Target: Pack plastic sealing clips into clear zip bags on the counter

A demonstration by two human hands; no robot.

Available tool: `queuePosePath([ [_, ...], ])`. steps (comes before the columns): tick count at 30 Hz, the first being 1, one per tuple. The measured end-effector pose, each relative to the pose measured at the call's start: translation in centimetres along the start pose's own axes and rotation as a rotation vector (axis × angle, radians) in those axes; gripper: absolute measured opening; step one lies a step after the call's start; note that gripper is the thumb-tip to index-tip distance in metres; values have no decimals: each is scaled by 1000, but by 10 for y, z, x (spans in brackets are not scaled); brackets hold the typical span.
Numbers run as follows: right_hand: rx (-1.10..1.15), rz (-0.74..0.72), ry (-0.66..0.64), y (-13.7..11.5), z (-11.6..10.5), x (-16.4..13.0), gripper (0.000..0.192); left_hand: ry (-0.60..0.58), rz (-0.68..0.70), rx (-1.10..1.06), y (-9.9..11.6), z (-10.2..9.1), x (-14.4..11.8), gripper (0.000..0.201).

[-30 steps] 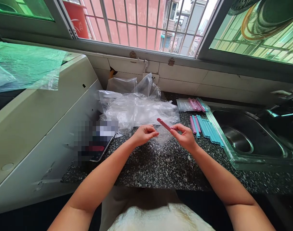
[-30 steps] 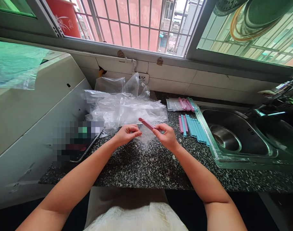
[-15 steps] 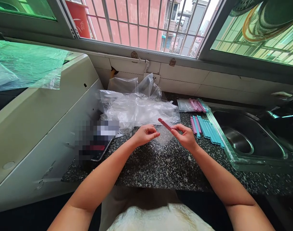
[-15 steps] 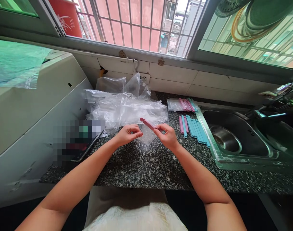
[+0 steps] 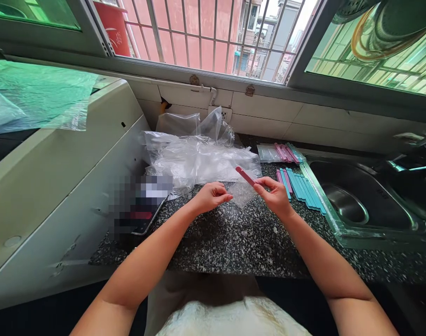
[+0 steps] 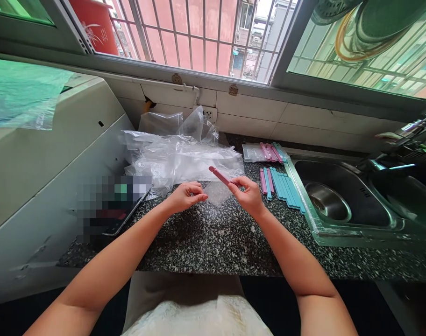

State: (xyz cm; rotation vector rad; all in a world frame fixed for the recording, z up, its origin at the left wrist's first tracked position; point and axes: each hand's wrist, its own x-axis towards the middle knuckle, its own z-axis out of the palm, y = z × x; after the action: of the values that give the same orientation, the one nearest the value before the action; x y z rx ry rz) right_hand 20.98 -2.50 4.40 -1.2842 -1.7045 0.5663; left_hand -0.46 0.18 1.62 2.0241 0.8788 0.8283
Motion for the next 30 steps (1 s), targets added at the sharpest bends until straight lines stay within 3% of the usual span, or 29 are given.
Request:
queuePosePath([
  [9, -30, -51, -6, 1, 0, 0, 18, -6, 52, 97, 1, -1, 0, 34],
  [13, -54, -80, -32, 1, 2, -1, 16, 6, -7, 102, -1, -1, -1, 23],
  [19, -74, -166, -155, -2, 9, -6, 13, 113, 0, -14, 0, -3, -1, 25],
  [23, -76, -225, -233, -4, 13, -7, 11, 108, -2, -88, 6, -6, -1, 26],
  [30, -52, -203, -249, 0, 15, -7, 11, 73, -85, -168, 12, -6, -3, 23],
])
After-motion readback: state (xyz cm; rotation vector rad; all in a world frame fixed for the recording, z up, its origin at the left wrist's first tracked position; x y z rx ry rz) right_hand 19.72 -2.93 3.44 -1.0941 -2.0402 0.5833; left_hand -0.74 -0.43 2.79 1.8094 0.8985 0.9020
